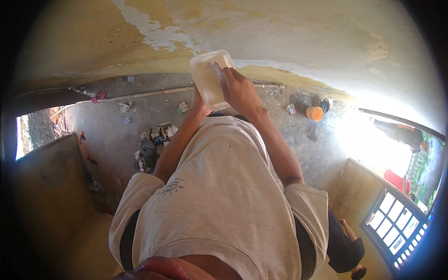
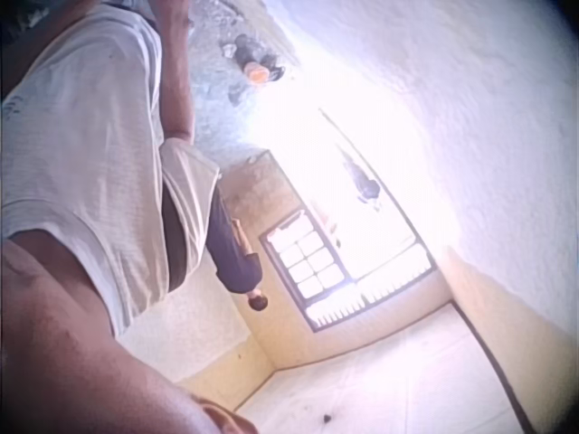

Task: The person applies white plaster from a plastic container onto a damaged wall using a spatula.

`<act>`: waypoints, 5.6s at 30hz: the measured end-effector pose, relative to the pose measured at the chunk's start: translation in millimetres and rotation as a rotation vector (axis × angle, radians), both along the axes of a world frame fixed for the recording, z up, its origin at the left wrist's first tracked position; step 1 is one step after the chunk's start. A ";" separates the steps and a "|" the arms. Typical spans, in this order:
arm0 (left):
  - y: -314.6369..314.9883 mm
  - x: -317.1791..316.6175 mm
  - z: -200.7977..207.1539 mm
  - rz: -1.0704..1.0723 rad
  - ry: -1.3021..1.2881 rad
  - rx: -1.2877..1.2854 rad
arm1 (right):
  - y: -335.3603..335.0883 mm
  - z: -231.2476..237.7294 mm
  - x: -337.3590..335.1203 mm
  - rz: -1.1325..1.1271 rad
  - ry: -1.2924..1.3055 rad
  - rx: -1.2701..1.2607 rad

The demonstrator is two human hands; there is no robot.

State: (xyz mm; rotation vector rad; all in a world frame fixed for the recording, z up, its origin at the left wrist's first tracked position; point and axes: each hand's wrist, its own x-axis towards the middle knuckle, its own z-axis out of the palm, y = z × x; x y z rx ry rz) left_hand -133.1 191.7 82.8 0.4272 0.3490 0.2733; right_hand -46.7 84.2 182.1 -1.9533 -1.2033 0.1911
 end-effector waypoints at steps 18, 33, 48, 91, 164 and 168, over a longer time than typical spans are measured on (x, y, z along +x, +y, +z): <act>-8.1 -2.6 -13.4 0.005 0.156 0.047 | -0.3 -12.9 -14.6 0.062 0.021 -0.054; -5.1 -4.9 12.6 0.022 0.025 -0.032 | -0.5 -1.4 1.7 0.037 -0.035 -0.015; -5.9 -13.9 13.0 0.007 0.001 -0.047 | 6.7 -10.1 -7.0 -0.035 -0.004 0.057; -3.6 -23.0 -2.7 0.009 0.091 0.011 | 23.9 12.0 -35.1 -0.050 0.095 0.046; 0.9 -19.2 -6.0 0.105 0.034 -0.003 | 23.3 -2.9 -37.9 -0.089 0.090 0.044; -0.3 -20.4 -9.1 0.103 0.013 0.037 | 19.3 4.8 -40.6 -0.115 0.121 0.074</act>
